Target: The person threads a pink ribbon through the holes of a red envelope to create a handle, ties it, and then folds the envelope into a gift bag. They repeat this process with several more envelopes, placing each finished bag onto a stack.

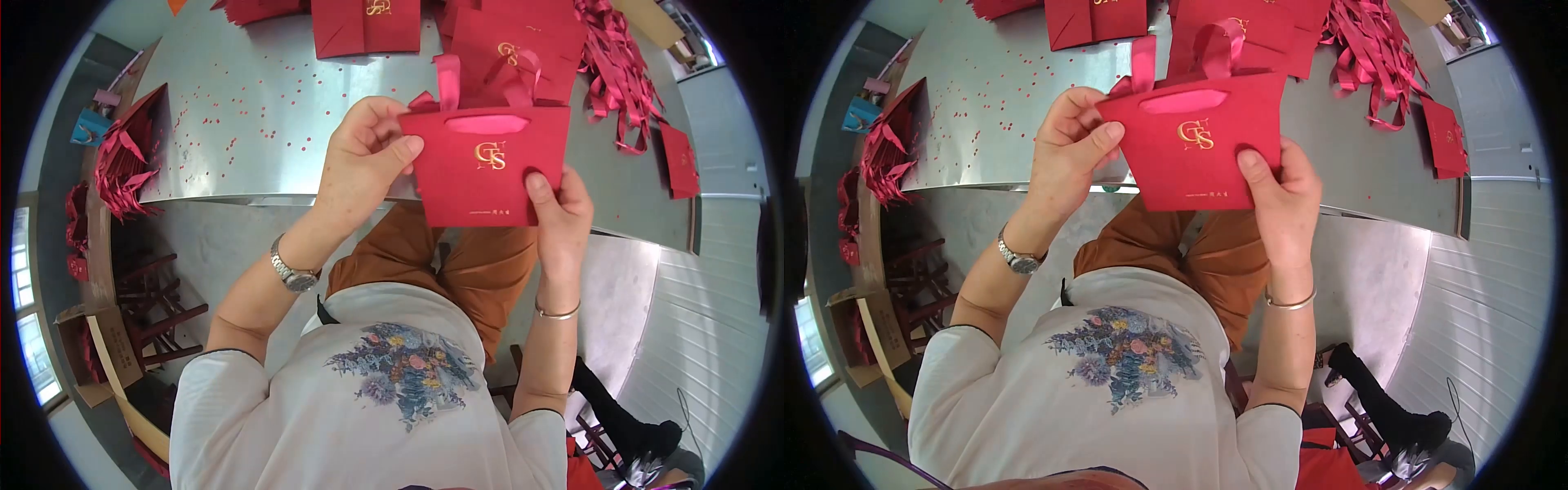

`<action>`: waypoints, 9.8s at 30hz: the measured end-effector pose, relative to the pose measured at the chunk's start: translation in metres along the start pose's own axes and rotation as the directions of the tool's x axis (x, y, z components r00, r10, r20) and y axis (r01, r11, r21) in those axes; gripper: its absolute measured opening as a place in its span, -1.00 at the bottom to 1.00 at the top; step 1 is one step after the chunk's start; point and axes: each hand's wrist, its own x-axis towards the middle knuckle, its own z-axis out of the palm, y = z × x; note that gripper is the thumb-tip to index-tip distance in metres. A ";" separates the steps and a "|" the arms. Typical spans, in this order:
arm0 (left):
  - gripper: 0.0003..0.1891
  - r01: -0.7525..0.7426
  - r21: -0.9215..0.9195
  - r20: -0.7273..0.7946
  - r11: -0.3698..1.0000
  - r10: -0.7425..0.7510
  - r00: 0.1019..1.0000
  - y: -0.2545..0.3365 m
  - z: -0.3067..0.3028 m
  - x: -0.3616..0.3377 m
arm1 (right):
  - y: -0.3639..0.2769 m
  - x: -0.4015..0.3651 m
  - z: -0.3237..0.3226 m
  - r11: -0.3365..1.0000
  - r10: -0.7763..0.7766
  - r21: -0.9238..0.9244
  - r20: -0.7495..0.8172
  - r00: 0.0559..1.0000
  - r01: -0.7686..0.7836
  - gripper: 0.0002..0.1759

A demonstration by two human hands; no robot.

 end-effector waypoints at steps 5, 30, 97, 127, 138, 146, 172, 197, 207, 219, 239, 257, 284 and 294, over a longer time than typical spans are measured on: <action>-0.34 -0.082 0.142 0.009 0.986 0.082 0.997 -0.015 0.010 -0.002 | -0.024 -0.004 -0.001 0.992 0.039 0.125 -0.071 0.997 -0.030 -0.77; -0.86 -0.252 0.729 0.173 0.636 0.184 0.968 -0.036 0.007 0.004 | 0.103 0.162 -0.288 0.978 0.206 0.187 -0.820 0.534 -0.091 -0.59; -0.62 -0.240 0.859 0.324 0.452 -0.117 0.939 -0.008 0.033 0.119 | 0.085 0.212 -0.052 0.491 -0.084 -0.870 -0.103 0.991 -0.048 -0.77; -0.77 0.016 0.609 0.304 0.793 -0.252 0.919 0.001 0.023 0.118 | -0.024 0.057 0.026 0.936 0.088 -0.347 0.066 0.994 -0.060 -0.91; -0.87 0.094 0.540 0.331 0.836 -0.314 0.890 0.005 0.019 0.113 | -0.022 0.063 0.047 0.815 -0.125 -0.551 0.136 0.983 0.179 -0.96; -0.80 -0.021 0.546 0.339 0.837 -0.198 0.920 0.006 0.018 0.107 | -0.016 0.067 0.047 0.918 0.062 -0.396 0.078 0.995 -0.026 -0.93; -0.80 -0.286 0.688 0.385 0.667 -0.001 0.923 0.006 0.026 0.094 | -0.028 0.081 0.048 0.813 0.006 -0.562 0.270 0.963 0.152 -0.82; -0.95 -0.798 0.529 0.764 0.290 0.248 0.596 0.007 0.004 0.141 | -0.028 0.065 0.034 0.875 0.067 -0.476 0.289 0.955 0.082 -0.63; -0.87 -0.334 0.808 0.262 0.485 0.212 0.942 0.007 -0.024 0.119 | -0.012 0.058 0.031 0.893 0.102 -0.448 0.281 0.954 0.037 -0.63; -0.77 -0.024 0.738 0.299 0.674 -0.296 0.907 0.017 -0.016 0.078 | -0.013 0.055 0.024 0.885 0.088 -0.464 0.257 0.962 0.043 -0.55; -0.89 0.266 0.649 0.053 0.713 -0.392 0.919 0.008 -0.030 0.102 | -0.001 -0.017 -0.106 0.779 0.013 0.583 0.351 0.936 -0.229 -0.50; -0.81 0.219 0.652 0.138 0.726 -0.397 0.907 0.028 -0.024 0.090 | -0.059 0.030 0.021 0.976 0.056 0.172 0.407 0.912 -0.137 -0.87; -0.85 0.130 0.641 0.253 0.756 -0.368 0.895 0.012 -0.037 0.088 | -0.015 0.041 0.104 0.965 0.171 -0.215 0.094 0.981 -0.147 -0.94; -0.85 0.054 0.659 0.240 0.750 -0.278 0.930 0.009 -0.037 0.082 | -0.018 0.047 0.113 0.928 0.170 -0.345 0.056 0.984 -0.141 -0.94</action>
